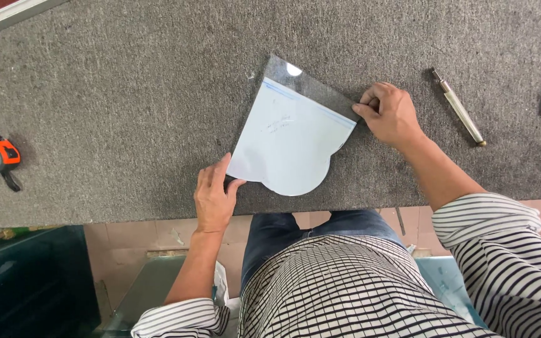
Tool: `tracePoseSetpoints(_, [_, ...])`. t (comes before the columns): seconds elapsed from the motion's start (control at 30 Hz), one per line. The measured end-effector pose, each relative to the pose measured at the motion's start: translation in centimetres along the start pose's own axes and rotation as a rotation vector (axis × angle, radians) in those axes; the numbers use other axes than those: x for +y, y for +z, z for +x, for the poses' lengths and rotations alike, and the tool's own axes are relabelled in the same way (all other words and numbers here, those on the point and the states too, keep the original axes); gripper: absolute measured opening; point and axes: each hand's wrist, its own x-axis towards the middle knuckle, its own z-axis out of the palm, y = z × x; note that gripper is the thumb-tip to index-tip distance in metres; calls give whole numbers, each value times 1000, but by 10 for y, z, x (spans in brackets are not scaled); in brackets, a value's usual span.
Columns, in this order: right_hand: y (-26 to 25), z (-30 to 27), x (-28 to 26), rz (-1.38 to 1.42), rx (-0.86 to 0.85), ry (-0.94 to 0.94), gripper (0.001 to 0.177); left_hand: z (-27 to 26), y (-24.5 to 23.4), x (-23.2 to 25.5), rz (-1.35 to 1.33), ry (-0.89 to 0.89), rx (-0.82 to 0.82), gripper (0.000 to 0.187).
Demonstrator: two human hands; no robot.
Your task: Cutting a glass sheet into a specific shape using a paper template and a glass cutter
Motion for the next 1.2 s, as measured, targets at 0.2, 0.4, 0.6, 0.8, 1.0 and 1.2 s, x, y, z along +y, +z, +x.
tracePoseSetpoints(0.2, [-4,-11,-7,-11,15,-3,14,2,1,1,5,-17,-5,66])
tracePoseSetpoints(0.4, [-5,-19,-18,-62,-23,139,14,3,-2,6,-8,-29,-6,67])
tracePoseSetpoints(0.6, [-6,-22,-26,127,-73,255,16,-6,5,11,-140,-124,83,74])
tracePoseSetpoints(0.8, [-18,-15,-63,233,-133,502,12,-11,6,15,-178,-258,-2,88])
tracePoseSetpoints(1.0, [-18,-15,-63,282,-115,523,13,-7,-1,25,-195,-259,-2,92])
tracePoseSetpoints(1.2, [-15,-20,-51,330,-53,339,16,12,-3,49,-41,-271,103,93])
